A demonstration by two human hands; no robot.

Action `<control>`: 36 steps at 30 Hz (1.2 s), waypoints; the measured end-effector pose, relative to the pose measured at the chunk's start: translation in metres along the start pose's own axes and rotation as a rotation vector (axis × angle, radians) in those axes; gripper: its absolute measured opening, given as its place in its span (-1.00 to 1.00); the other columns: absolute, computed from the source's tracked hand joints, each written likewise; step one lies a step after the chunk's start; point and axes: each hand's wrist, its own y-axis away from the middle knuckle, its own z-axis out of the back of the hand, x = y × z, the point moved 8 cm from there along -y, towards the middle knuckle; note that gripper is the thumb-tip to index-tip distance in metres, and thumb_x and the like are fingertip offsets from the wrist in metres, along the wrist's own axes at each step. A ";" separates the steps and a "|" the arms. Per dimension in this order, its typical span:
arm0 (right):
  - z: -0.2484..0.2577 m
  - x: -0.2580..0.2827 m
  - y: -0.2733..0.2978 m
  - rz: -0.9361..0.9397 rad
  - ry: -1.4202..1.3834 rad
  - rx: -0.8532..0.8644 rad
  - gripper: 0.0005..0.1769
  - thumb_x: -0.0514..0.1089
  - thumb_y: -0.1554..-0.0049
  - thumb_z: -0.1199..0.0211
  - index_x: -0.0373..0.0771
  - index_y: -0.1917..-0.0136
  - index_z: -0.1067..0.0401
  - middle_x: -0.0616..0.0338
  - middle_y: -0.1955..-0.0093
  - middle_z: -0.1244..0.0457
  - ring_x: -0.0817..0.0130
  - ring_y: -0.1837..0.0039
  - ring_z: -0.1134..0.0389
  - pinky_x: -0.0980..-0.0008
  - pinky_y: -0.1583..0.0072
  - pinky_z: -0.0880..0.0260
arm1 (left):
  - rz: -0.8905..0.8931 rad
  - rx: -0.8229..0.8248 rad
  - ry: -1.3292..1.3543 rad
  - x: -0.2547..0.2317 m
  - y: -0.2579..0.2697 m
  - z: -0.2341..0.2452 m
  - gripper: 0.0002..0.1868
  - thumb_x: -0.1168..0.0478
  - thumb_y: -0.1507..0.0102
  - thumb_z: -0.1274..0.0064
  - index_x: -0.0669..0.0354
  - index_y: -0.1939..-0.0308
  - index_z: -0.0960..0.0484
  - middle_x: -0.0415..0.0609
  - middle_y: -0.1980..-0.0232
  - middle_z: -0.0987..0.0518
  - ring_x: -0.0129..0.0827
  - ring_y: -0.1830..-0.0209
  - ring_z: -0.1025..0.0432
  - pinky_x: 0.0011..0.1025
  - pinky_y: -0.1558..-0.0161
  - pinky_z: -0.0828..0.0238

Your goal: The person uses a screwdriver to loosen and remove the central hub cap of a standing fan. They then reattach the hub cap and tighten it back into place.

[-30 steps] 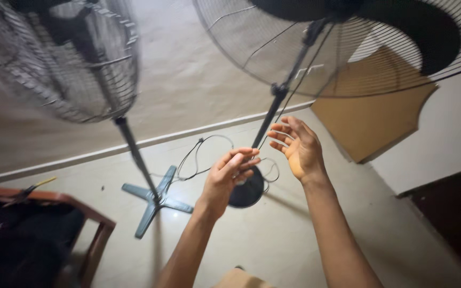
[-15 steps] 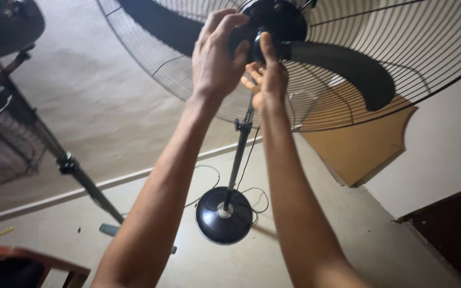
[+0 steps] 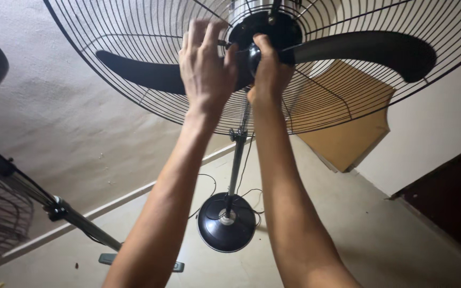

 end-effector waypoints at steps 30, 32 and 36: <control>0.008 0.035 -0.011 0.508 0.456 0.212 -0.15 -0.27 0.08 -0.50 -0.23 -0.39 -0.13 0.08 -0.15 -0.34 0.35 -0.12 -0.49 0.45 -0.03 -0.63 | -0.082 -0.298 0.034 -0.029 -0.023 -0.016 -0.29 0.02 0.08 -0.53 -0.26 -0.11 -0.54 -0.20 -0.16 -0.24 -0.25 -0.17 -0.24 -0.09 -0.22 -0.25; 0.015 0.033 0.001 0.511 0.535 0.189 -0.18 -0.26 0.05 -0.51 -0.26 -0.39 -0.18 0.05 -0.14 -0.38 0.32 -0.10 -0.51 0.46 -0.04 -0.65 | -0.076 -0.280 0.037 -0.026 -0.016 -0.013 -0.30 0.02 0.07 -0.54 -0.23 -0.11 -0.55 -0.21 -0.16 -0.25 -0.25 -0.18 -0.24 -0.10 -0.20 -0.22; 0.016 0.033 0.012 0.381 0.614 0.131 -0.25 -0.17 0.04 -0.48 -0.24 -0.36 -0.25 0.05 -0.08 -0.43 0.28 -0.04 -0.55 0.37 -0.02 -0.65 | -0.087 -0.284 0.063 -0.029 -0.016 -0.007 -0.28 0.04 0.05 -0.56 -0.22 -0.14 -0.55 -0.24 -0.16 -0.25 -0.29 -0.16 -0.24 -0.08 -0.24 -0.20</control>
